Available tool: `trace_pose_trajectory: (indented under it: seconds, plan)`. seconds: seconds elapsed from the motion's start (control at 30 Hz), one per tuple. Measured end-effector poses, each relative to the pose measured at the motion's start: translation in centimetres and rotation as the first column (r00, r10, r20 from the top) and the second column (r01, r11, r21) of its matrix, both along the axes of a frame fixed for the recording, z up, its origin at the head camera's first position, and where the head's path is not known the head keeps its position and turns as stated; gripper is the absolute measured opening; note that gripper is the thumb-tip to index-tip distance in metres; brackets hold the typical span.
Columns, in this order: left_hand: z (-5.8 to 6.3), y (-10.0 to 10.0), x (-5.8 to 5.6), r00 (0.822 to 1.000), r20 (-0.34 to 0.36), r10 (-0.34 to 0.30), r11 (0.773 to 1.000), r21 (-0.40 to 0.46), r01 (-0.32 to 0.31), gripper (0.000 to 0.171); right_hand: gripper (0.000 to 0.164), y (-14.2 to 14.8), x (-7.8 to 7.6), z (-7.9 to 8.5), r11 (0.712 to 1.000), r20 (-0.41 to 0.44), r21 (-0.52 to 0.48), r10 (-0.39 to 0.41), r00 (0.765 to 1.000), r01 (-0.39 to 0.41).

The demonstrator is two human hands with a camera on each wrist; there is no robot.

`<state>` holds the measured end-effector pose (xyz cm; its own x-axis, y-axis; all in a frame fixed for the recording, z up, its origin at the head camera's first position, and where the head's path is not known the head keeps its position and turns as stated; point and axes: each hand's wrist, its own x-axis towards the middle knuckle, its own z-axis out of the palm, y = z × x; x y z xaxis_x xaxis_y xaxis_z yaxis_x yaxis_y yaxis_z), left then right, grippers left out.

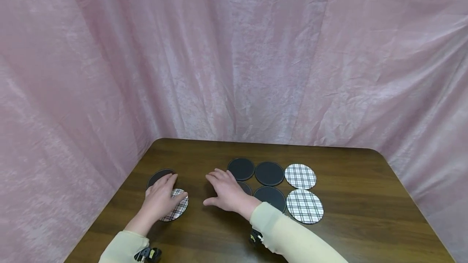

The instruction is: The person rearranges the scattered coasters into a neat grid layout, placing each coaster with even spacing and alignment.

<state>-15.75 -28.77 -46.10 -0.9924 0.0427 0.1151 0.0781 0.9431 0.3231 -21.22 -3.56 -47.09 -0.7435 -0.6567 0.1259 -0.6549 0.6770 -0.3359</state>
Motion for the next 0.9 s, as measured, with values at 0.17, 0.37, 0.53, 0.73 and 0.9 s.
trace_pose_trajectory:
  seconds: [0.17, 0.37, 0.53, 0.73, 0.9]
  plan:
    - [-0.5, -1.0, 0.9, 1.000, -0.009, 0.012, 1.000, 0.010, -0.012, 0.079, 0.083, -0.9, 0.5, -0.2, 1.000, -0.001, 0.025, 0.016, 1.000, -0.016]
    - [-1.3, -2.0, 2.3, 1.000, 0.008, 0.025, 0.999, 0.024, -0.026, 0.081, 0.083, -1.7, 1.0, -0.2, 0.999, -0.001, 0.025, 0.039, 0.999, -0.039]
    - [-1.8, -2.7, 3.3, 1.000, 0.020, 0.024, 0.999, 0.023, -0.024, 0.084, 0.083, -2.3, 1.3, -0.7, 0.997, 0.017, 0.035, 0.063, 0.998, -0.064]
    - [-2.0, -3.3, 4.2, 0.999, 0.020, 0.033, 0.999, 0.007, -0.034, 0.089, 0.083, -2.9, 1.5, -1.1, 0.993, 0.000, 0.060, 0.105, 0.994, -0.105]
    - [-2.3, -3.9, 5.0, 0.998, 0.022, 0.062, 0.998, -0.008, -0.062, 0.096, 0.084, -3.6, 1.7, -1.2, 0.988, 0.001, 0.083, 0.131, 0.991, -0.131]
